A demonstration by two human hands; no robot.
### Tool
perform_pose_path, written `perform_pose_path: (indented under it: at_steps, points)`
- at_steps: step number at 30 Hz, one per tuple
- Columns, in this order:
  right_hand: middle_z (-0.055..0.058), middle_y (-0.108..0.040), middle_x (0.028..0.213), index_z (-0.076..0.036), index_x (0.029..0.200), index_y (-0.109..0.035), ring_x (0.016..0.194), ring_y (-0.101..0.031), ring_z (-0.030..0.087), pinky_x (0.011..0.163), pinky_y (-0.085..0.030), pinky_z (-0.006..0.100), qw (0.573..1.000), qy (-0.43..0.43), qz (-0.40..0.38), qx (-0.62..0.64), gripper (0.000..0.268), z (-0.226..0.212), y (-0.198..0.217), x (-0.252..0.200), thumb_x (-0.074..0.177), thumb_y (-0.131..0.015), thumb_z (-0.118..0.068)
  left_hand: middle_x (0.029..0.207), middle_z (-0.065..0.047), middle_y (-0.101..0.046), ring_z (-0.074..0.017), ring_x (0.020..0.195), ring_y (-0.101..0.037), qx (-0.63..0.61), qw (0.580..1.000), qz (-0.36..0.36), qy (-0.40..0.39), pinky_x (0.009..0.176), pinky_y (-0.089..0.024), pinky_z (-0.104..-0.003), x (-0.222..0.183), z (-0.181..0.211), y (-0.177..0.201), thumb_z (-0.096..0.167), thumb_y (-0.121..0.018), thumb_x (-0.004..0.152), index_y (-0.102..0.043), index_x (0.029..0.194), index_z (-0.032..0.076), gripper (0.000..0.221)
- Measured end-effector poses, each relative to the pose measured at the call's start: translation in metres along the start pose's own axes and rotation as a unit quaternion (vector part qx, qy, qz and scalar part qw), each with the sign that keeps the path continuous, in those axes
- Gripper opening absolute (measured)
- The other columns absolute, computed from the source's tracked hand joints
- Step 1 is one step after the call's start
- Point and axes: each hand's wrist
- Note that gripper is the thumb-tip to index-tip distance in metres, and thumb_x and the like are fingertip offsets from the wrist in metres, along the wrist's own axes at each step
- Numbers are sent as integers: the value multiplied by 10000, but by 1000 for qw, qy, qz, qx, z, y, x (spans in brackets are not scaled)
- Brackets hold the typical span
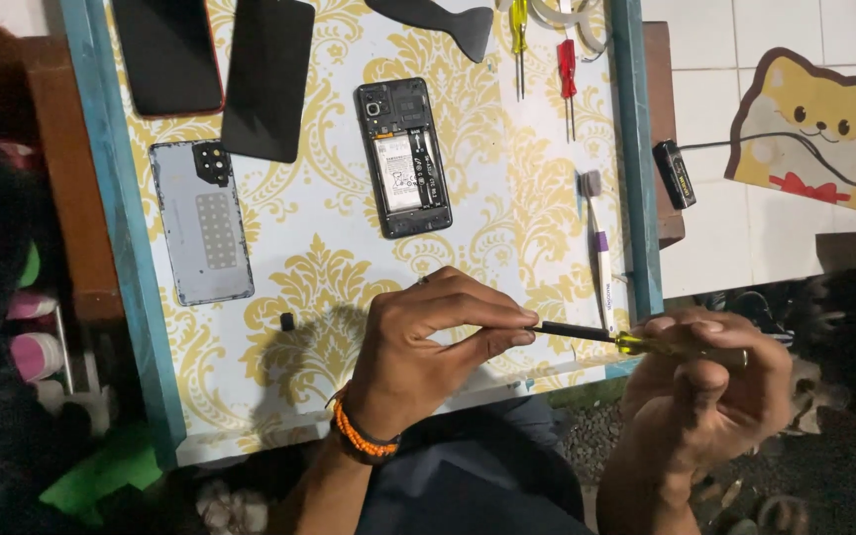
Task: Disassembling and repairing the internal components of a smartphone using a screwdriver.
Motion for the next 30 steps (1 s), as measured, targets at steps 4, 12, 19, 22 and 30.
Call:
perform_pose_path:
  at_steps: [4, 12, 19, 22, 30]
  points:
    - [65, -625, 935, -90, 1092, -601, 791, -680, 159, 735, -615, 255, 1000, 1, 21, -12, 376, -3, 0, -2, 1030, -725, -440, 979, -69, -783, -177, 887, -758, -1, 1000, 3, 2, 855, -587, -279, 0, 3, -3, 30, -809, 883, -750, 968, 57, 107]
    - [75, -634, 907, -59, 1079, -589, 765, -670, 163, 694, -643, 273, 998, 25, -1, -54, 359, -9, 6, -4, 1054, -682, -405, 990, -70, -771, -206, 879, -740, 26, 1000, -1, -12, 853, -565, -306, -3, 5, -5, -4, -778, 917, -738, 1008, 68, 123]
    - [83, -642, 903, -58, 1091, -599, 768, -680, 160, 698, -631, 250, 999, 12, -5, -33, 323, -9, 3, -4, 1052, -693, -365, 981, -66, -757, -207, 861, -720, 60, 998, 5, -22, 835, -538, -313, -7, 5, -3, 0, -799, 901, -739, 1039, 45, 158]
    - [99, -636, 926, -53, 1092, -603, 757, -672, 178, 695, -633, 281, 1000, 18, 2, -23, 351, 4, 4, 3, 1042, -710, -383, 1131, -59, -754, -186, 991, -711, 136, 991, 7, 7, 945, -575, -315, -13, -3, 8, 131, -863, 859, -697, 1231, 70, 413]
    - [284, -698, 952, 138, 1120, -604, 871, -752, 380, 724, -647, 443, 978, 94, -186, -2, 207, 32, -54, 27, 1024, -660, -37, 1099, -159, -691, -365, 1026, -670, 369, 926, 71, -17, 856, -552, -451, -32, -66, 52, 10, -763, 922, -722, 1212, 10, 293]
Point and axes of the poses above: each hand's wrist, its own x-axis towards the middle knuckle, its own y-axis out of the back of the hand, z = x × y
